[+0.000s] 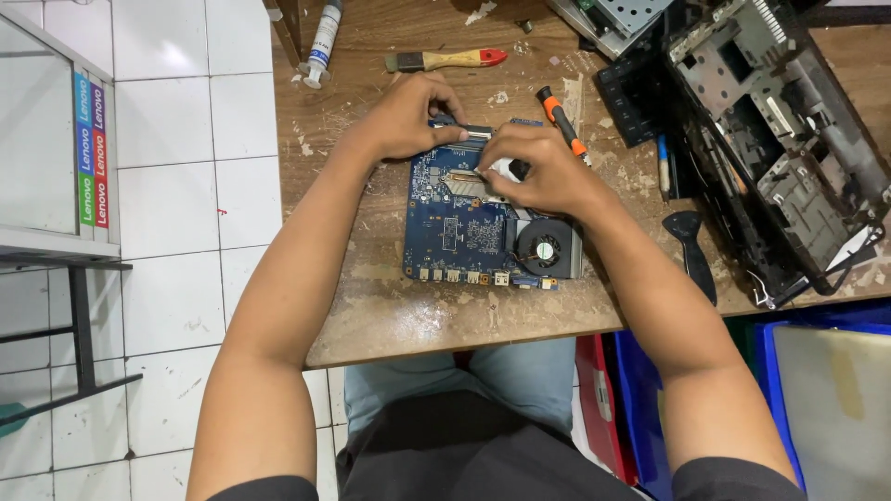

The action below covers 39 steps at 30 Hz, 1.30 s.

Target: The person cleans a blue motherboard on a wooden table using a white cloth and a red-handled brush. They wipe various components and connectors on the board, then use the brush to sweep away debris from the surface.

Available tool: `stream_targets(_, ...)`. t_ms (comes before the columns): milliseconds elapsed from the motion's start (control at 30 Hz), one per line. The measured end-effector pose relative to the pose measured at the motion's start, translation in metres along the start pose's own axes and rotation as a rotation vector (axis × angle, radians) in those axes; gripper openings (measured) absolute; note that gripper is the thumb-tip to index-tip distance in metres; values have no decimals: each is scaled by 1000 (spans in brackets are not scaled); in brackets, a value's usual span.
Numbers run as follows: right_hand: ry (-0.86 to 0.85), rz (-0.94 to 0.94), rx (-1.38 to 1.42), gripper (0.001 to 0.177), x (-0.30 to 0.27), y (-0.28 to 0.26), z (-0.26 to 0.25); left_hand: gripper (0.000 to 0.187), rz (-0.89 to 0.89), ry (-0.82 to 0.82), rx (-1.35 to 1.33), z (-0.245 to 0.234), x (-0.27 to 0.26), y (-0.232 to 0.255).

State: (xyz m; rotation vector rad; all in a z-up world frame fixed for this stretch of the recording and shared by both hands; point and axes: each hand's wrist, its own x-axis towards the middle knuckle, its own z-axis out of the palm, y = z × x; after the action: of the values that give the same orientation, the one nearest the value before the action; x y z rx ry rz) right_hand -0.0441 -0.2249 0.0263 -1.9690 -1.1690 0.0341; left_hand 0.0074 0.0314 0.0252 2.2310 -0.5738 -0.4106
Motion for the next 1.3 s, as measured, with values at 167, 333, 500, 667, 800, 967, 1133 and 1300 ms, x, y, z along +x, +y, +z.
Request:
stream_targets(167, -50, 1, 2, 9, 2, -5, 2, 20, 35, 10, 1, 3, 2, -8)
stream_targets(333, -25, -8, 4, 10, 2, -8, 1, 25, 128, 43, 27, 7, 6, -19)
stream_targets(500, -22, -4, -1, 8, 2, -10, 0, 23, 110, 45, -12, 7, 7, -22)
stream_targets(667, -16, -7, 1, 9, 1, -8, 2, 21, 112, 37, -18, 6, 6, -18)
stream_targets(800, -37, -61, -4, 7, 6, -13, 3, 19, 69, 26, 1, 4, 4, -13)
stream_targets(967, -126, -80, 13, 10, 4, -9, 8, 19, 42, 26, -15, 2, 2, -8)
stream_targets(1133, -54, -45, -21, 10, 2, -6, 3, 19, 36, 9, -24, 3, 3, -10)
stream_targets(1300, -149, -68, 26, 11, 2, -4, 8, 19, 38, 20, 9, 2, 2, -7)
